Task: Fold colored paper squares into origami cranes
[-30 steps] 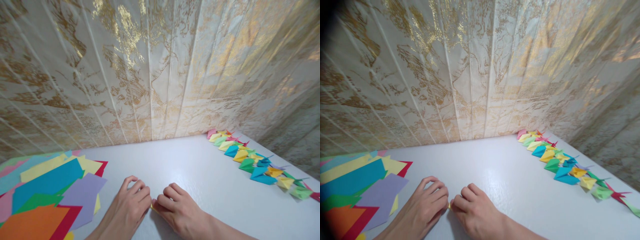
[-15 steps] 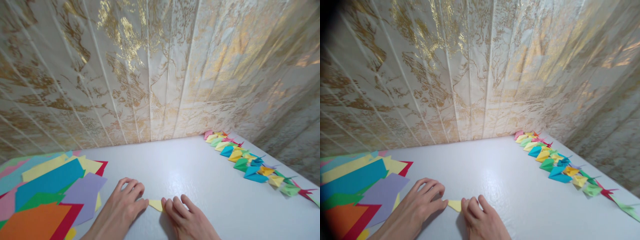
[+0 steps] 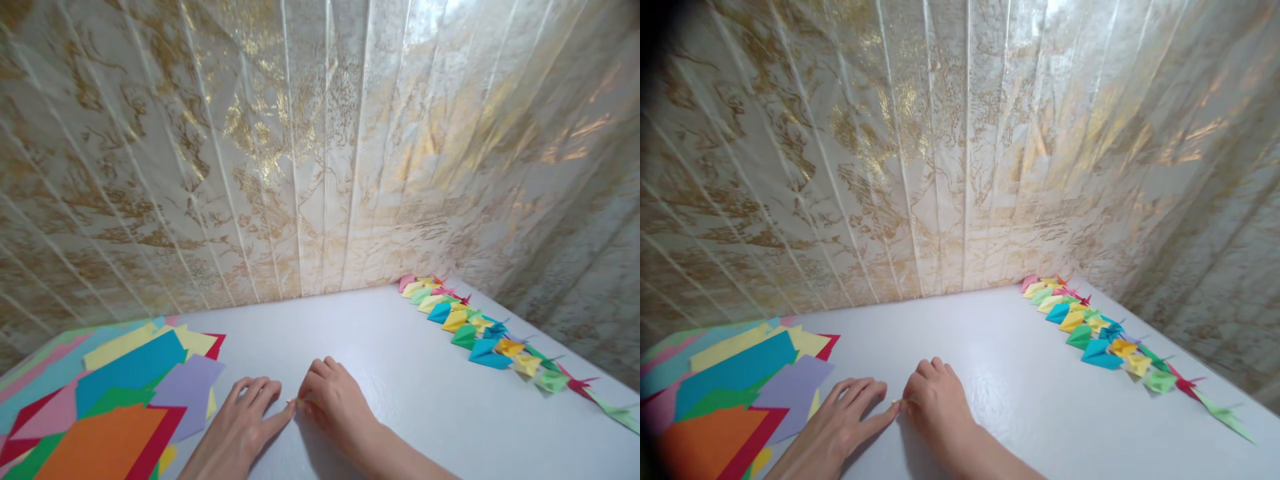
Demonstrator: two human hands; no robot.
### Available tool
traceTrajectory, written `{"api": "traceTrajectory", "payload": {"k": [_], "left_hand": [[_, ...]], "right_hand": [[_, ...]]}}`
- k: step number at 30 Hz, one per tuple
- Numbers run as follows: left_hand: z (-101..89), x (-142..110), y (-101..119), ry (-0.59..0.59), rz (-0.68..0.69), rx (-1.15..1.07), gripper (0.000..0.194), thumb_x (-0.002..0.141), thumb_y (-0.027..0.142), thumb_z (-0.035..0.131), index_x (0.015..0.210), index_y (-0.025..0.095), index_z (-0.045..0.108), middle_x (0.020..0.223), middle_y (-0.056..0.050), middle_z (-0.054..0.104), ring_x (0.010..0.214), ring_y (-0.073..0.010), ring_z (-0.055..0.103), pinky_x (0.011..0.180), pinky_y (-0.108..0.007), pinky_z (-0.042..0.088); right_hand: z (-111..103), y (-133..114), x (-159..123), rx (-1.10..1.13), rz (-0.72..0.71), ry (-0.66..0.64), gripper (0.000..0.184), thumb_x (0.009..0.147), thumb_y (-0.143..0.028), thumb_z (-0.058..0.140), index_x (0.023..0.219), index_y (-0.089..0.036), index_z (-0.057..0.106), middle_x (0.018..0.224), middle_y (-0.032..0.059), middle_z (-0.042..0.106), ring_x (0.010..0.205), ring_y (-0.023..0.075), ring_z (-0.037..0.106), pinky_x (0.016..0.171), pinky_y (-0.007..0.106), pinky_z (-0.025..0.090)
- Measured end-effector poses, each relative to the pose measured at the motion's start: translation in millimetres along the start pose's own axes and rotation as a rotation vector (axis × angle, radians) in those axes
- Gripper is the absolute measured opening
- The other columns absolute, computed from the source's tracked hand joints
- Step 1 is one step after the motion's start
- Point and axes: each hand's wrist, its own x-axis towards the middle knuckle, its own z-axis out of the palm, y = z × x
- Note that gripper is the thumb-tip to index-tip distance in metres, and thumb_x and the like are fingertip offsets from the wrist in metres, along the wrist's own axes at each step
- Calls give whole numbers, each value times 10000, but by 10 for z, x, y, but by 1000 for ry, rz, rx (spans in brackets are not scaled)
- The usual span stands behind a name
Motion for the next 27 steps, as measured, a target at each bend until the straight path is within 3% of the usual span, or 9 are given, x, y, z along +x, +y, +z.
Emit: {"api": "traceTrajectory", "payload": {"k": [2, 6, 11, 15, 21, 27], "left_hand": [[27, -93, 22, -12, -1, 22, 654, 772, -71, 473, 1247, 354, 622, 1146, -19, 688, 1053, -215, 585, 953, -360, 352], [13, -175, 75, -22, -111, 1, 664, 682, -74, 459, 1219, 267, 652, 1166, -54, 704, 1062, -242, 599, 930, -373, 394], [-95, 93, 176, -182, -365, -228, 323, 850, 31, 577, 1051, 251, 703, 1022, -27, 699, 952, -217, 632, 803, -324, 459], [-139, 306, 246, -267, -490, -291, 171, 860, 62, 649, 803, 219, 687, 878, -10, 682, 871, -230, 629, 755, -351, 443], [-42, 191, 242, -166, -561, -456, 147, 866, 104, 667, 780, 212, 616, 838, 3, 657, 828, -211, 612, 743, -332, 434], [20, 73, 216, -76, -483, -501, 86, 906, 173, 658, 851, 237, 640, 882, 8, 660, 847, -207, 599, 743, -321, 404]], "right_hand": [[86, -27, 56, 73, 45, 9, 106, 837, -95, 706, 870, -191, 736, 956, 35, 714, 950, 214, 596, 820, 310, 417], [148, 19, 58, 193, 62, 46, 158, 775, -26, 714, 803, -181, 727, 911, 27, 706, 937, 202, 584, 832, 301, 398], [170, 70, 13, 257, 9, 68, 193, 764, -1, 703, 820, -186, 703, 926, 20, 690, 940, 200, 572, 836, 311, 382], [200, 98, -12, 243, -97, 82, 215, 789, 19, 676, 862, -183, 682, 943, 20, 683, 930, 193, 565, 836, 309, 387], [228, 146, -13, 171, -132, 103, 185, 801, -47, 742, 905, -197, 712, 941, 21, 694, 917, 199, 563, 819, 319, 371], [172, 160, 4, 163, -161, 115, 50, 848, -191, 779, 822, -225, 751, 841, -1, 703, 883, 185, 558, 816, 330, 336]]}}
